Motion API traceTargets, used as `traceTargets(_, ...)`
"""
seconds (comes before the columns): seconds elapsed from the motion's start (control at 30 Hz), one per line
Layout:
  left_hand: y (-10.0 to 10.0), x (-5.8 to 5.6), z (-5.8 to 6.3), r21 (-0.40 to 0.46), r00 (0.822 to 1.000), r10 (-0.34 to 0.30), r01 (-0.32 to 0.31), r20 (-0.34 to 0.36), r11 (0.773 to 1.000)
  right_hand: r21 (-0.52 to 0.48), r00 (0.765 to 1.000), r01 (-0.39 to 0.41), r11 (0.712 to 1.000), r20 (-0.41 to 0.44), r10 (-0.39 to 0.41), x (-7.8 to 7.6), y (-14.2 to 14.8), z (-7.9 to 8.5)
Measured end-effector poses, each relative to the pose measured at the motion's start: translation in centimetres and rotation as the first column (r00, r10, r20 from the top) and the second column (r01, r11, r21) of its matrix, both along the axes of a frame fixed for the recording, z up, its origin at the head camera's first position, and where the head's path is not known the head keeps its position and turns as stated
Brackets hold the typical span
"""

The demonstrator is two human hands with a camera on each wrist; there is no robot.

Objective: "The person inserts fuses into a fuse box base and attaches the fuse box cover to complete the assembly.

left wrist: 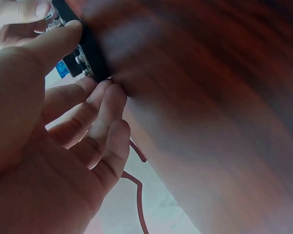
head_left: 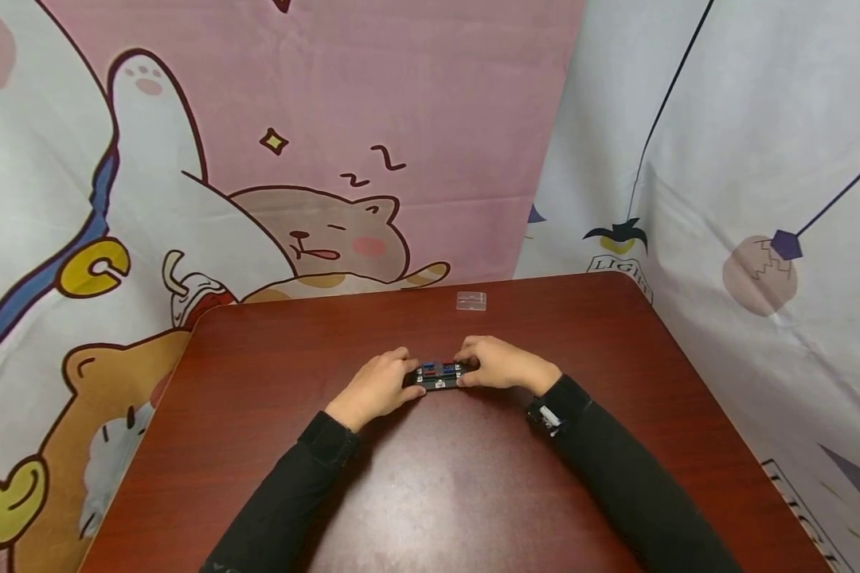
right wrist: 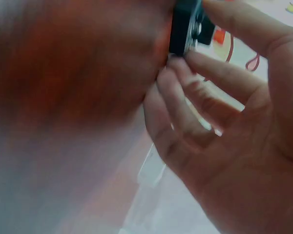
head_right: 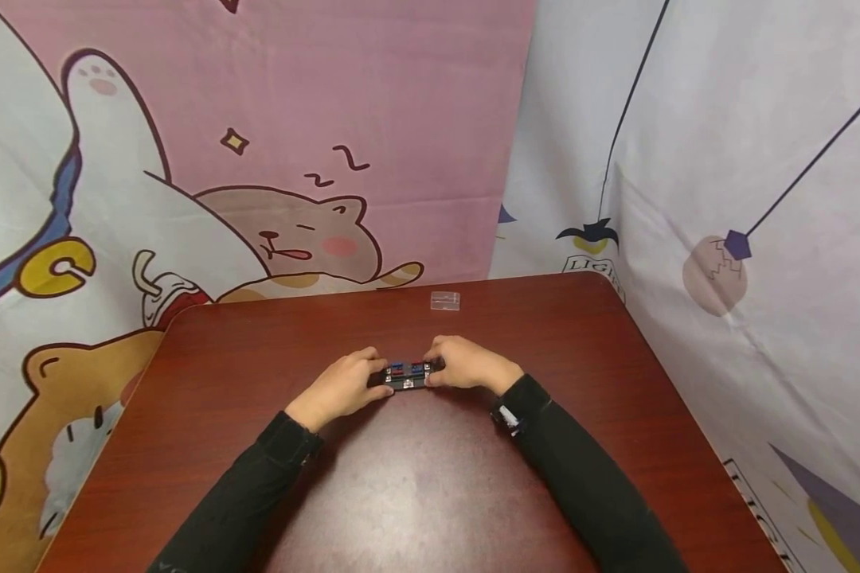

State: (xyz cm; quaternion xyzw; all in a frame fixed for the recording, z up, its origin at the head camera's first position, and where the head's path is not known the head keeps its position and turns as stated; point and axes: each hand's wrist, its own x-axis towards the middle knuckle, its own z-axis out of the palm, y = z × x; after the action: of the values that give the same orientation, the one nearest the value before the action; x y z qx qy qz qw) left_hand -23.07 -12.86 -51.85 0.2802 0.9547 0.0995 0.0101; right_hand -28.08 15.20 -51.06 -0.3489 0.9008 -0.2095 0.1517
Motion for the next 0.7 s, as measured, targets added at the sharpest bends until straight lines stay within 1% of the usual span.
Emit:
traceTargets(0.07, 0.0, 0.0, 0.0, -0.004, 1.0, 0.007, -0.007, 0.006, 1.0, -0.038, 1.0, -0.008, 0.999, 0.026, 0.009, -0.9, 0.5, 0.3)
traceTargets(0.1, 0.0, 0.0, 0.0, -0.005, 1.0, 0.01, -0.01, 0.01, 1.0, -0.043, 1.0, 0.002, 0.999, 0.028, -0.001, -1.3, 0.8, 0.5)
traceTargets(0.17, 0.0, 0.0, 0.0, -0.006, 1.0, 0.014, -0.014, 0.018, 1.0, -0.044, 0.999, 0.048, 0.998, 0.015, -0.048, -2.2, 1.3, 0.8)
traceTargets(0.23, 0.1, -0.1, 0.1, -0.007, 1.0, 0.015, -0.015, 0.022, 1.0, -0.048, 0.992, 0.122, 0.991, -0.015, -0.123, -3.1, 1.6, 1.1)
traceTargets(0.3, 0.1, -0.1, 0.2, -0.007, 1.0, 0.015, -0.015, 0.023, 1.0, -0.054, 0.976, 0.203, 0.978, -0.063, -0.206, -3.9, 1.8, 1.2)
traceTargets(0.37, 0.1, -0.2, 0.2, -0.013, 1.0, 0.017, -0.016, 0.021, 1.0, -0.074, 0.955, 0.271, 0.96, -0.105, -0.277, -4.6, 1.9, 1.2)
traceTargets(0.47, 0.1, -0.1, 0.2, -0.019, 1.0, 0.017, -0.017, 0.02, 1.0, -0.084, 0.92, 0.351, 0.933, -0.157, -0.36, -5.4, 1.8, 1.2)
traceTargets(0.6, 0.1, -0.1, 0.1, -0.023, 1.0, 0.018, -0.018, 0.023, 1.0, -0.08, 0.883, 0.422, 0.903, -0.188, -0.429, -6.2, 1.6, 1.0)
traceTargets(0.7, 0.1, 0.0, 0.0, -0.025, 0.999, 0.025, -0.024, 0.023, 0.999, -0.077, 0.872, 0.438, 0.896, -0.204, -0.444, -6.8, 1.5, 0.8)
